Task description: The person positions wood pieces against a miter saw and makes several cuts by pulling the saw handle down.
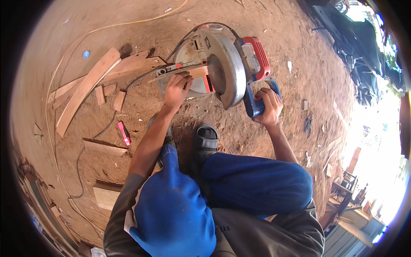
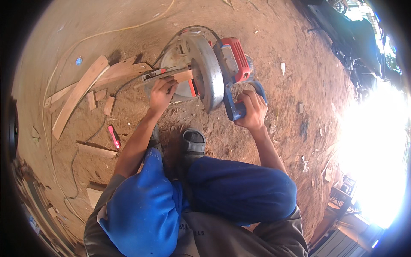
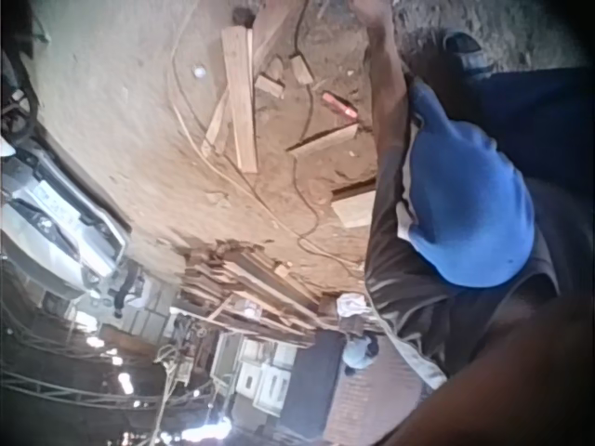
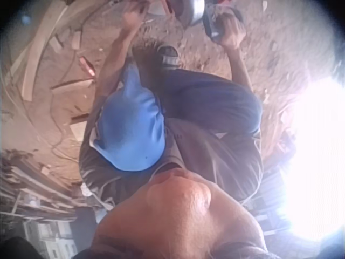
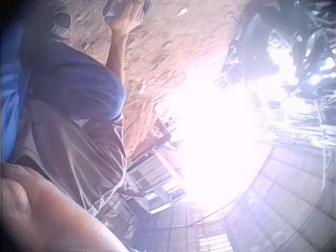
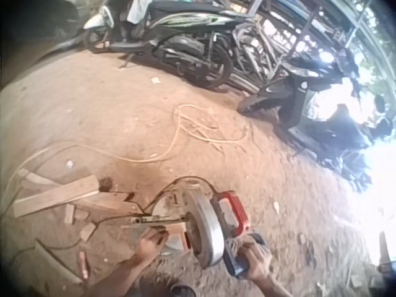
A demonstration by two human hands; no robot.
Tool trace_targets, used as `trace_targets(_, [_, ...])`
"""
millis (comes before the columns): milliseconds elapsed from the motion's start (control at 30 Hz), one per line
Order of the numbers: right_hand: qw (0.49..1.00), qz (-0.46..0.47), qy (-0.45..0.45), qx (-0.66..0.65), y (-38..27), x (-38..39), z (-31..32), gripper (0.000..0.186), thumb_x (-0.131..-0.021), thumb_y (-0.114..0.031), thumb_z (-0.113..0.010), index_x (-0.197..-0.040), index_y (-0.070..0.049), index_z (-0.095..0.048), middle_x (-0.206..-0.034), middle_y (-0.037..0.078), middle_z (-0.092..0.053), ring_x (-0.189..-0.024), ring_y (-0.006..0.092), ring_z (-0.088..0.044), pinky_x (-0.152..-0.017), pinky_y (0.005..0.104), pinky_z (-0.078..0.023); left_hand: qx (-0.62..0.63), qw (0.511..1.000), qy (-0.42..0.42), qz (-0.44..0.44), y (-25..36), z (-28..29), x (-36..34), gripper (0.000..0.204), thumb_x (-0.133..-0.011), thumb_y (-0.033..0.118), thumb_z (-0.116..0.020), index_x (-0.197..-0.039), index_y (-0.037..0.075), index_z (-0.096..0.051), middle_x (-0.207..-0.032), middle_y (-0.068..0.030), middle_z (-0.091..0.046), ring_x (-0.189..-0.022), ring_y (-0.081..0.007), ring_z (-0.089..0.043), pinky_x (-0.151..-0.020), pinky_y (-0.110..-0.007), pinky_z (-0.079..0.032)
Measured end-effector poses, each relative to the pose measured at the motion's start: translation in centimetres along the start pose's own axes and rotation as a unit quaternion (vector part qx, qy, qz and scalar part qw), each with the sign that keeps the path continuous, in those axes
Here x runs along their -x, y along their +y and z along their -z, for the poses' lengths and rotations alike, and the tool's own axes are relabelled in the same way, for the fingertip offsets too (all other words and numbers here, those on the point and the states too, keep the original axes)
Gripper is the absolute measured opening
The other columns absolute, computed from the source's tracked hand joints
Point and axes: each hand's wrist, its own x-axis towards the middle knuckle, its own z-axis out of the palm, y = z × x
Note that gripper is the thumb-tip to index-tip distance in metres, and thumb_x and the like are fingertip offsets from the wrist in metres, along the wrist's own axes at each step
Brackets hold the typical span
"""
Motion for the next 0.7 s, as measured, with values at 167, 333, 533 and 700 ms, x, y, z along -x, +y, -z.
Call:
trace_targets(167, [1.000, -0.015, -0.008, 0.006, 0.12, 0.39, -0.03, 0.055, -0.048, -0.018, -0.081, -0.102, -0.011, -0.070, -0.107, 0.007, -0.070, -0.091, 0.0297, -0.071, -0.081, 0.0405, -0.055, -0.011, 1.000, 0.014, -0.007, -0.16, -0.38, -0.14, 0.012, -0.085, 0.008, -0.084, -0.095, 0.003, -0.080, -0.108, -0.0063, -0.076, -0.101, -0.0274, -0.070, -0.090, -0.039, -0.059])
trace_targets(333, [1.000, -0.010, -0.010, 0.003, 0.29, 0.30, 0.12, 0.054, -0.050, -0.021, -0.081, -0.102, -0.012, -0.068, -0.107, 0.005, -0.069, -0.094, 0.0272, -0.071, -0.081, 0.0395, -0.054, -0.014, 1.000, 0.010, -0.019, -0.30, -0.47, -0.16, 0.011, -0.087, 0.007, -0.083, -0.096, 0.002, -0.080, -0.109, -0.0075, -0.077, -0.100, -0.0291, -0.070, -0.090, -0.040, -0.058])
trace_targets(533, [1.000, -0.012, -0.004, -0.012, 0.64, 0.78, -0.25, 0.049, -0.056, -0.020, -0.080, -0.103, -0.012, -0.068, -0.108, 0.005, -0.069, -0.093, 0.0270, -0.071, -0.079, 0.0391, -0.054, -0.023, 0.999, -0.006, -0.028, -0.12, -0.47, -0.40, 0.011, -0.088, 0.006, -0.082, -0.098, 0.002, -0.080, -0.108, -0.0083, -0.077, -0.103, -0.0298, -0.071, -0.091, -0.042, -0.057])
trace_targets(700, [1.000, -0.011, -0.003, -0.014, 0.46, 0.74, -0.08, 0.048, -0.058, -0.019, -0.080, -0.104, -0.011, -0.068, -0.108, 0.006, -0.069, -0.093, 0.0272, -0.071, -0.079, 0.0389, -0.054, -0.017, 0.999, -0.003, -0.030, 0.22, -0.31, -0.62, 0.011, -0.087, 0.004, -0.082, -0.097, 0.001, -0.080, -0.107, -0.0100, -0.078, -0.101, -0.0299, -0.073, -0.091, -0.041, -0.058])
